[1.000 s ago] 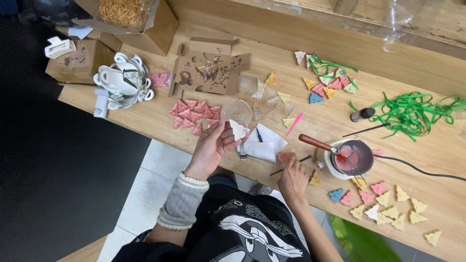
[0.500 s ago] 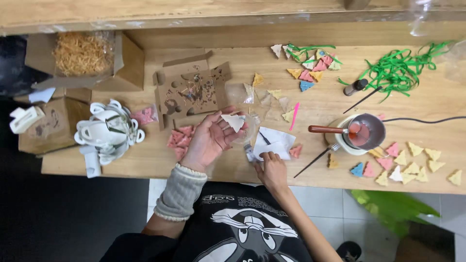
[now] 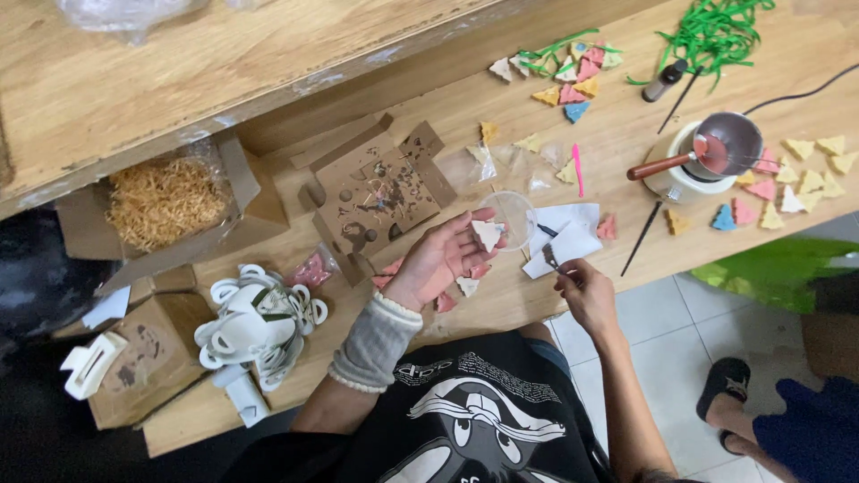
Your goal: Decorating small tree-shaped wax or clay ornaments with a brush and thin tool.
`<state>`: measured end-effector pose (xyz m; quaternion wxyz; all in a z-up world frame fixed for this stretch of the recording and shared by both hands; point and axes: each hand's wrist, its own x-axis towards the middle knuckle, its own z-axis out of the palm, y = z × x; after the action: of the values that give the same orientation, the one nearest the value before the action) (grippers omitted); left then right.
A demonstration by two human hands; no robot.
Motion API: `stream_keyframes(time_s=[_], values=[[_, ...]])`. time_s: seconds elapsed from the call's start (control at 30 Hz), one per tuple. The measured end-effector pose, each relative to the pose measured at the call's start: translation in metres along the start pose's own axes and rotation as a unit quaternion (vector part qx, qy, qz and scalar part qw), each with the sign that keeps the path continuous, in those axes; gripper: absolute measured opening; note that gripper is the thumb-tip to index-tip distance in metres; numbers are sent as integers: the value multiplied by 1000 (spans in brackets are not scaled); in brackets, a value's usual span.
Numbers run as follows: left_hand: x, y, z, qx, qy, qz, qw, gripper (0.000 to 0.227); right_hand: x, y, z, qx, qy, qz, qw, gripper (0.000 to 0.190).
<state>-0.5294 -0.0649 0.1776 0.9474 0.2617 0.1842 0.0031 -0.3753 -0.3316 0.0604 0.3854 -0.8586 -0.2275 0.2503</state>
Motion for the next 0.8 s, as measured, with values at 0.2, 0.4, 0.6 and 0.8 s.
stream_keyframes(time_s=[0.2,0.4,0.6,0.8], values=[[43,-4,-18,-2,-15,-54,998,51,-30,-94,-40,345,41,9,938,13],[59,-33,-15,-4,-12,-43,999,54,-18,-131,-8,389,18,62,919,22],[64,-34,-17,13,-6,-35,999,55,-12,-135,-3,369,42,22,928,22],[65,-32,-15,15,-10,-37,999,55,-7,-131,-1,388,30,16,921,21]])
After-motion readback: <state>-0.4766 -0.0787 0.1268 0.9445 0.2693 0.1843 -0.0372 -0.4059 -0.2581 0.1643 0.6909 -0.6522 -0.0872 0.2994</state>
